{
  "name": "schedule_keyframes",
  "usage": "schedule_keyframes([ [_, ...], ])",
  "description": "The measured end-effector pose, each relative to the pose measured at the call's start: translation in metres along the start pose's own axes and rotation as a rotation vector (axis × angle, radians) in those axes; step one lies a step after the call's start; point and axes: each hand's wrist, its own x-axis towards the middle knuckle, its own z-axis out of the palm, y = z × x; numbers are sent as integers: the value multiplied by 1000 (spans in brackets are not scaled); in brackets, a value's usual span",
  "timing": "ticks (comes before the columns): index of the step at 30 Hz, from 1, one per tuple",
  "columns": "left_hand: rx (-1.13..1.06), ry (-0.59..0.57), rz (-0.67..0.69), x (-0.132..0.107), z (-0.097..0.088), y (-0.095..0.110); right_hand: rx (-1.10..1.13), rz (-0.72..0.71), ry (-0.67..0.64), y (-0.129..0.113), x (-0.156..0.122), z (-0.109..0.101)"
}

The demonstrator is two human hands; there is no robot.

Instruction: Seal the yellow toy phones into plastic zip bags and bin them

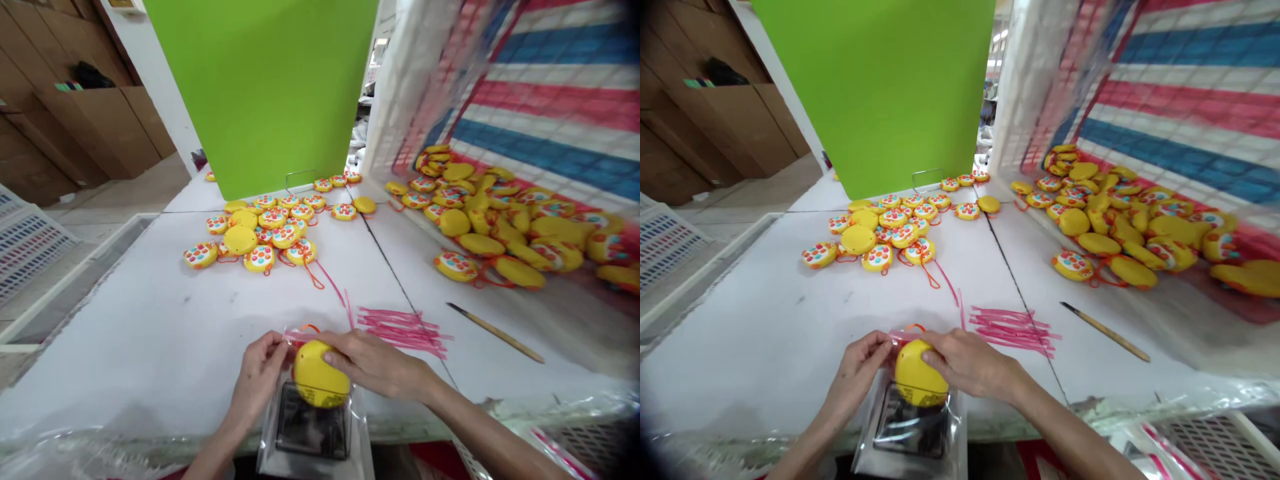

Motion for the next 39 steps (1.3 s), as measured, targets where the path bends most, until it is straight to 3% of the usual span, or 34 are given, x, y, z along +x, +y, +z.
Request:
schedule_keyframes([
  [3,-3,3,20,0,5,5,-113,-105,-125,-5,8,2],
  [5,-17,-1,6,-1,8,6,-228,-109,-126,-8,12,8],
  [10,-158,-17,-75,-5,9,3,-448,22,171,-11,16,24],
  [13,-195,-47,-80,-5,7,2,-320,-28,324,-12,20,30],
  [18,-206,-66,-96,-6,5,1,-225,-23,226,-10,30,35],
  [22,-166,-49,-69,-7,5,2,-269,24,287,-14,36,35],
  [32,286,-1,115,-8,7,11,-472,21,279,-32,48,34],
  [36,312,2,124,-10,7,7,-254,82,427,-16,45,32],
  [39,172,-20,46,-9,2,1,-113,209,568,16,26,21],
])
